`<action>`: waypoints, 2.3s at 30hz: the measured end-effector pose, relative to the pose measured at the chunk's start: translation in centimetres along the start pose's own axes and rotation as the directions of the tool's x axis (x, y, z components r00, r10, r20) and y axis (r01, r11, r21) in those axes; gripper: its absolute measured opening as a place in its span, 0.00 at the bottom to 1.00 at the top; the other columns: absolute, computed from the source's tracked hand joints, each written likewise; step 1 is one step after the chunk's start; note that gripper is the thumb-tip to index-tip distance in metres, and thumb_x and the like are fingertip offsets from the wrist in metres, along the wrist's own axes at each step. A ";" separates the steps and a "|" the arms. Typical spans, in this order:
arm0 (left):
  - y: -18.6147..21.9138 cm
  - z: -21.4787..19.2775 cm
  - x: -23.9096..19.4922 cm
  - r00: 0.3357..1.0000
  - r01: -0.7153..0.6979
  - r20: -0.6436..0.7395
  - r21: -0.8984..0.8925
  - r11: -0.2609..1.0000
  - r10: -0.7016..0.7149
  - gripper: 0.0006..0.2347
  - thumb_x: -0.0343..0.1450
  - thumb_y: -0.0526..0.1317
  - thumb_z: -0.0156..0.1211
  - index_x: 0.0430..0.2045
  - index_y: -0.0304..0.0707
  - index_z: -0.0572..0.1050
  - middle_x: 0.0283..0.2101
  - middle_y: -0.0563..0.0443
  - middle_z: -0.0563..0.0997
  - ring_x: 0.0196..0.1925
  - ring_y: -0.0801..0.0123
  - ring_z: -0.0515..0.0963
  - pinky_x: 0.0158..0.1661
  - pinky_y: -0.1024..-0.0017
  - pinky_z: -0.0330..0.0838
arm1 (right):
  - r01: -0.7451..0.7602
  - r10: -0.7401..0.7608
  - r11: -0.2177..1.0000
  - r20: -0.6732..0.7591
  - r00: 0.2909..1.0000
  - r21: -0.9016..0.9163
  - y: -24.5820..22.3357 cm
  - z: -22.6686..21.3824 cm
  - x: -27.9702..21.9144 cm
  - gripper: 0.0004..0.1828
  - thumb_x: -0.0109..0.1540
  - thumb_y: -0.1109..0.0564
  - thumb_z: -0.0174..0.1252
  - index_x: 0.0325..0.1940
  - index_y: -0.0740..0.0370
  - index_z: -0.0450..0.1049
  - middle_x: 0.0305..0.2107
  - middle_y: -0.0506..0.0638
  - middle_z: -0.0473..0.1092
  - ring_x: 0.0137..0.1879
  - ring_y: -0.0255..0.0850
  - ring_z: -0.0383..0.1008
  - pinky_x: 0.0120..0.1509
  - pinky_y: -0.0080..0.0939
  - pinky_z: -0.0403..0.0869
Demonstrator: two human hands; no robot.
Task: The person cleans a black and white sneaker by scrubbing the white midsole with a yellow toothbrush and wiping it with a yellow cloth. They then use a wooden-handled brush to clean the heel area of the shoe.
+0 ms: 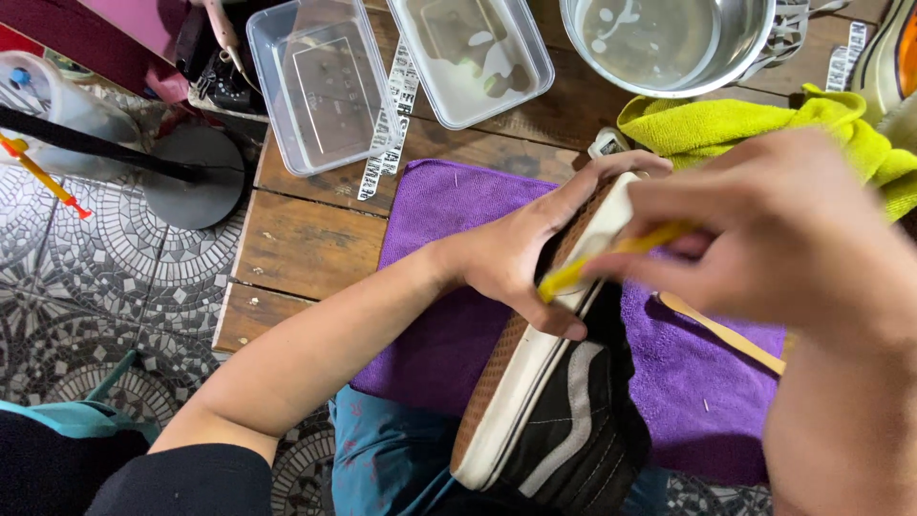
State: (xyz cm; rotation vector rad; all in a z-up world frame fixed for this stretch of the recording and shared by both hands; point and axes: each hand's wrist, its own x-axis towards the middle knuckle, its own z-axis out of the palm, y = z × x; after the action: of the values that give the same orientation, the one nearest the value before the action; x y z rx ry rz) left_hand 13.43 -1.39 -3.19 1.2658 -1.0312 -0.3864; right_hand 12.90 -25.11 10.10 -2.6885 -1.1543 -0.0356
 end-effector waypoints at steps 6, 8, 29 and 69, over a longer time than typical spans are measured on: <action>-0.8 0.1 -0.3 1.000 -0.022 -0.013 -0.009 1.000 0.022 0.55 0.67 0.50 0.86 0.87 0.47 0.48 0.89 0.50 0.56 0.97 0.57 0.55 1.00 0.52 0.49 | 0.016 -0.014 1.000 -0.089 0.996 0.021 -0.3 0.0 -0.1 0.35 0.65 0.28 0.77 0.20 0.45 0.66 0.12 0.40 0.62 0.22 0.40 0.58 0.31 0.46 0.56; -1.2 0.3 -0.5 0.999 0.042 -0.017 0.140 0.989 -0.040 0.61 0.65 0.49 0.90 0.86 0.40 0.42 0.89 0.45 0.52 0.96 0.53 0.54 0.96 0.58 0.46 | -0.027 0.031 0.998 -0.072 0.997 0.052 0.5 -0.1 -0.2 0.21 0.63 0.30 0.78 0.26 0.37 0.81 0.13 0.36 0.62 0.21 0.36 0.58 0.32 0.43 0.60; -0.3 0.6 -0.1 0.999 0.043 -0.018 0.027 0.999 -0.042 0.58 0.65 0.49 0.86 0.87 0.44 0.44 0.91 0.49 0.51 0.97 0.57 0.54 0.99 0.54 0.49 | -0.086 0.086 0.996 -0.017 0.996 0.038 0.2 0.0 -0.9 0.31 0.58 0.24 0.78 0.18 0.41 0.70 0.09 0.36 0.62 0.20 0.40 0.61 0.31 0.45 0.62; 0.2 0.6 -0.1 0.997 0.071 -0.008 0.178 0.981 -0.071 0.63 0.65 0.46 0.92 0.88 0.42 0.39 0.93 0.44 0.45 0.99 0.51 0.48 0.98 0.53 0.44 | -0.150 0.149 0.989 -0.018 0.989 -0.018 0.3 -0.2 -0.9 0.31 0.61 0.24 0.78 0.21 0.42 0.74 0.08 0.40 0.54 0.20 0.38 0.54 0.32 0.43 0.57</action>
State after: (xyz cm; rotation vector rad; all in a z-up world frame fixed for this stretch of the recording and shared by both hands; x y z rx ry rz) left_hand 12.86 -1.66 -3.09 1.4664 -1.0391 -0.3531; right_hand 12.51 -25.99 10.11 -2.7782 -0.9491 -0.0449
